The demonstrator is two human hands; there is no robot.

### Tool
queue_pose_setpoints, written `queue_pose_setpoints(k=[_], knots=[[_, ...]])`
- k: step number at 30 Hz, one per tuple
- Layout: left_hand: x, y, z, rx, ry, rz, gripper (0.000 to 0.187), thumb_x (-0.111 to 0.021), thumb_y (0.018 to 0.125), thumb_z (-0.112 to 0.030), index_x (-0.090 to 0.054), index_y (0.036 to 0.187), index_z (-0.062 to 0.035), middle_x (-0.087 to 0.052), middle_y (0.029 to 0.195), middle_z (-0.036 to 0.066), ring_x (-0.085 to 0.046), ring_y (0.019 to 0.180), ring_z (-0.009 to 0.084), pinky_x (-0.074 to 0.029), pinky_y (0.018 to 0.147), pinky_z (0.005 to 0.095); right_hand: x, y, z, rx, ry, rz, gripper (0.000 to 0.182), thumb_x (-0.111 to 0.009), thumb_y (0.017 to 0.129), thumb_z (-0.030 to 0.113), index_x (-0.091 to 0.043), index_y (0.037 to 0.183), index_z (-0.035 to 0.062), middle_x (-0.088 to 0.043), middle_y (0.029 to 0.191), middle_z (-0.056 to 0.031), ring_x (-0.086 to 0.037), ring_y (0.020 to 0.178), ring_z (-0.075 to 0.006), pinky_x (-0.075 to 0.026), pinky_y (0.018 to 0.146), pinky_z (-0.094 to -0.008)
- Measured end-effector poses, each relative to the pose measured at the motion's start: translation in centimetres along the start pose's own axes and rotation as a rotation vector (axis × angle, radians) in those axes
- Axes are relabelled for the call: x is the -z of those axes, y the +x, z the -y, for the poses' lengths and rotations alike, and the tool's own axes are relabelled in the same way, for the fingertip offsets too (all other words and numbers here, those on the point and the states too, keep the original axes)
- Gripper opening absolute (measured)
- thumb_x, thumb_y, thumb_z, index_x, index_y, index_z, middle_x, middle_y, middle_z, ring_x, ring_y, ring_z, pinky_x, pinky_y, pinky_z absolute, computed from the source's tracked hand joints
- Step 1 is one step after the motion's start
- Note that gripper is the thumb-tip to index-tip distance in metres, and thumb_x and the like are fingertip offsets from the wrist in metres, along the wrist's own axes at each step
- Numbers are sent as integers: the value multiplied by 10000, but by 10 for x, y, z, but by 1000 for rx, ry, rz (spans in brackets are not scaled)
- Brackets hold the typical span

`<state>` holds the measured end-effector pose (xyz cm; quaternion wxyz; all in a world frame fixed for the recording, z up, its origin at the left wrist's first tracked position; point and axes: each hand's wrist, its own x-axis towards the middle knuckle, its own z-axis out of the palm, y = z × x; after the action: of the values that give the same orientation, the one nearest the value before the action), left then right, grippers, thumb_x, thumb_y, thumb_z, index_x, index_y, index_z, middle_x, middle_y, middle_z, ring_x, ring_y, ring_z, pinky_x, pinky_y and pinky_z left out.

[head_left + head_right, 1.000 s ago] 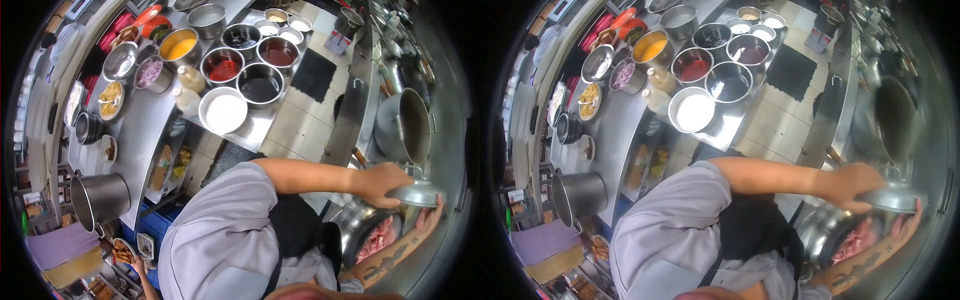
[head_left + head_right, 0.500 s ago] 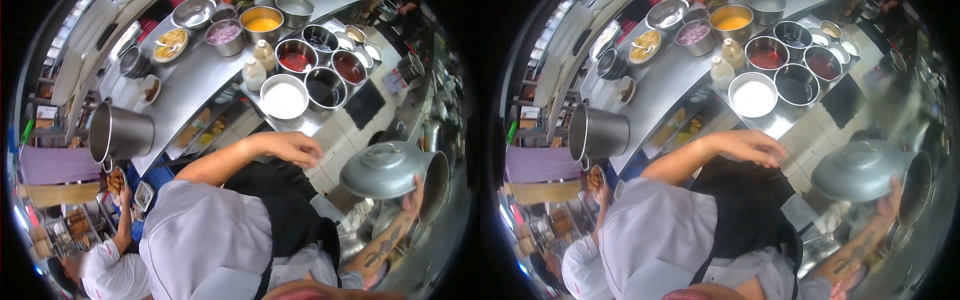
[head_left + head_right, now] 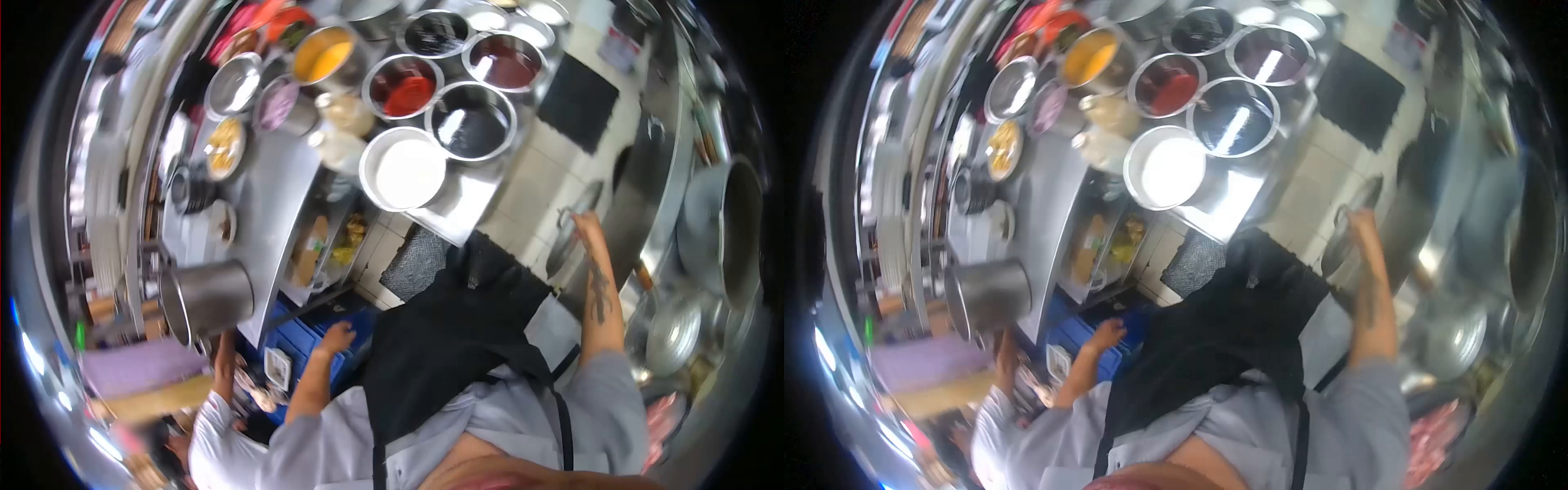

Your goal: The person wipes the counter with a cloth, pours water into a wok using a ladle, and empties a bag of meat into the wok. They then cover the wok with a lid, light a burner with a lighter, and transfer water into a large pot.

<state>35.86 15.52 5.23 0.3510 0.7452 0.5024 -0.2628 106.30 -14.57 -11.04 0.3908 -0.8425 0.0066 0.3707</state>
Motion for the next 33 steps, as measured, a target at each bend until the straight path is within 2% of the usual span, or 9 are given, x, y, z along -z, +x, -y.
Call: queue_pose_setpoints(k=[2,4,5,12,17,20,22,28,33], knots=[[-23,-11,46,203,-397,144,446,-656,786,-228,-585,1155,12,-674,920,168,-658,693,217,-530,619,326,-25,20,-12,28,85,-11,263,-675,813,230,-578,784,-12,-523,599,-70,-487,445,-187,-401,384,-362],[-28,-18,73,247,-289,350,479,-657,824,-217,-525,1247,-35,-653,790,84,-617,632,135,-464,455,271,-55,56,-16,-13,-76,-54,285,-706,786,252,-594,763,-9,-496,530,-39,-469,431,-181,-380,383,-382],[-21,-25,52,275,-238,347,484,-650,834,-212,-508,1258,-25,-649,781,76,-610,621,130,-462,457,267,-78,81,-27,48,-77,-199,277,-708,785,236,-571,744,-2,-489,517,-33,-461,419,-163,-367,366,-370],[-5,-23,50,568,-578,310,490,-635,845,-165,-478,1292,-40,-634,838,73,-609,692,129,-487,575,255,-122,89,39,228,427,151,316,-710,837,269,-604,864,-28,-568,684,-45,-528,571,-129,-471,482,-300],[87,-35,17,697,-499,274,499,-639,843,-175,-475,1299,-59,-631,859,70,-611,705,135,-492,592,267,-139,80,31,107,697,357,325,-701,848,272,-610,932,-28,-606,784,-64,-583,685,-153,-518,601,-294],[136,-48,6,761,-489,211,504,-642,842,-181,-473,1304,-71,-629,872,67,-613,714,139,-495,603,273,-198,127,-27,78,457,266,337,-680,863,253,-615,1010,-44,-629,832,-77,-604,725,-181,-528,635,-309],[147,-46,0,799,-490,189,508,-643,841,-185,-471,1306,-79,-628,881,66,-614,719,141,-497,610,278,-206,113,-40,-36,686,226,356,-670,869,247,-611,1038,-60,-634,852,-93,-606,741,-191,-526,645,-321],[84,-26,10,879,-599,221,519,-649,838,-197,-467,1315,-102,-625,906,62,-617,736,148,-502,631,291,-276,150,-118,-168,483,109,382,-633,878,250,-600,1076,-74,-640,934,-143,-609,785,-215,-505,677,-348],[2,-41,30,937,-685,283,529,-653,836,-207,-464,1323,-121,-622,927,58,-619,749,154,-507,648,302,-304,165,-160,-79,1107,494,368,-465,959,301,-555,1212,49,-621,1107,-86,-593,990,-199,-471,834,-350]])
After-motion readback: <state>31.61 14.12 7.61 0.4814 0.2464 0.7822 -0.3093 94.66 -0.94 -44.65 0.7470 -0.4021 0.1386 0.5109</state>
